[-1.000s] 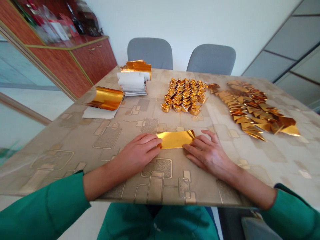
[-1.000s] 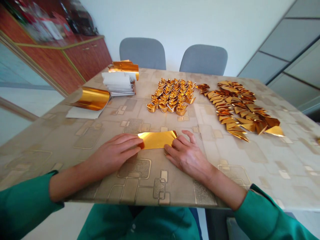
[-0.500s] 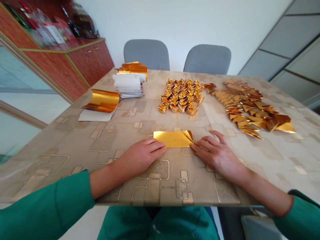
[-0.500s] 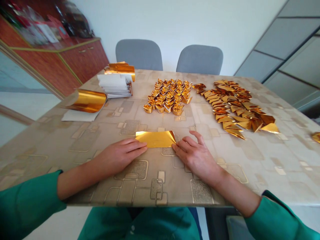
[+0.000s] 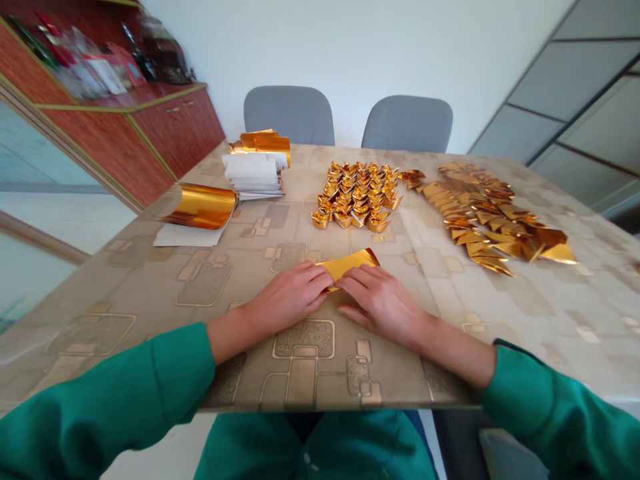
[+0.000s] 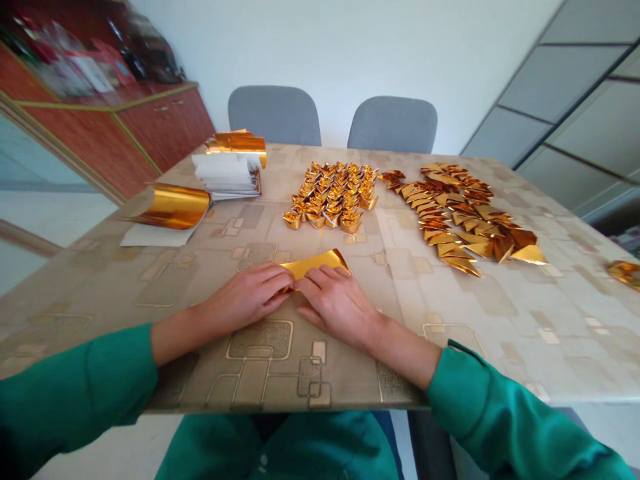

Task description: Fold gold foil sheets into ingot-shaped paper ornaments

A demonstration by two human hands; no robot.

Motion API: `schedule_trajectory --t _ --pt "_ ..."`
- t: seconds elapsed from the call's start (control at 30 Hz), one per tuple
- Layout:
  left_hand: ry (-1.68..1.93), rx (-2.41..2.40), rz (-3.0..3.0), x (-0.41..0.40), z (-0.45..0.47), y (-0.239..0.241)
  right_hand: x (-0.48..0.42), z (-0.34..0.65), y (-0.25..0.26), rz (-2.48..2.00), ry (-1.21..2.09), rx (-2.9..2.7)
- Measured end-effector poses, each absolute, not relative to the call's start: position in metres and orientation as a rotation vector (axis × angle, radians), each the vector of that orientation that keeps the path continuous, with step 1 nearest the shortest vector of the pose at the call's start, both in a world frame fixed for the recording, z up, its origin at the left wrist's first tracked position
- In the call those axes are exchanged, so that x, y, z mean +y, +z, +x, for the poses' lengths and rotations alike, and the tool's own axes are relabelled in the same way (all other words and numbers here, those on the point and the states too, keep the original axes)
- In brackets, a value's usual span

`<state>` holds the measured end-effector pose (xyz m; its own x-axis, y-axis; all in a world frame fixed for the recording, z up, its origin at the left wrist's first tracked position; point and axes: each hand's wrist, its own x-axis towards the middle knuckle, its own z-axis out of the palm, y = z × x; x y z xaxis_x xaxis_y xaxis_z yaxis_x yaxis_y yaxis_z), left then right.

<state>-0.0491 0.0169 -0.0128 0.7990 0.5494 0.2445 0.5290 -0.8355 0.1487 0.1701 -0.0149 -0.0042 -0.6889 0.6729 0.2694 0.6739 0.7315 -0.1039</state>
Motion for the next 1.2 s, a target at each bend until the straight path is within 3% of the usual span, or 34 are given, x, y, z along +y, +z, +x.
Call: schedule_trajectory --t 0.2,0.4,0.73,0.97,1.2 --pt "0.466 0.805 2.579 0.027 -0.068 -0.008 0.005 0.155 -0.013 -1.027 -0.163 -2.743" --pt "0.444 0.759 2.647 0.032 -0.073 -0.005 0.007 0.156 -0.014 -0.949 -0.347 -2.773" --pt "0.504 1.006 2.724 0.023 -0.063 -0.007 0.003 0.149 -0.012 -1.126 -0.201 -2.669" --pt "0.524 1.059 2.618 0.024 -0.082 -0.012 0.004 0.154 -0.009 -1.198 0.208 -2.533" --pt "0.608 1.131 2.487 0.027 -0.086 -0.018 0.012 0.153 -0.014 -1.198 0.380 -2.458"
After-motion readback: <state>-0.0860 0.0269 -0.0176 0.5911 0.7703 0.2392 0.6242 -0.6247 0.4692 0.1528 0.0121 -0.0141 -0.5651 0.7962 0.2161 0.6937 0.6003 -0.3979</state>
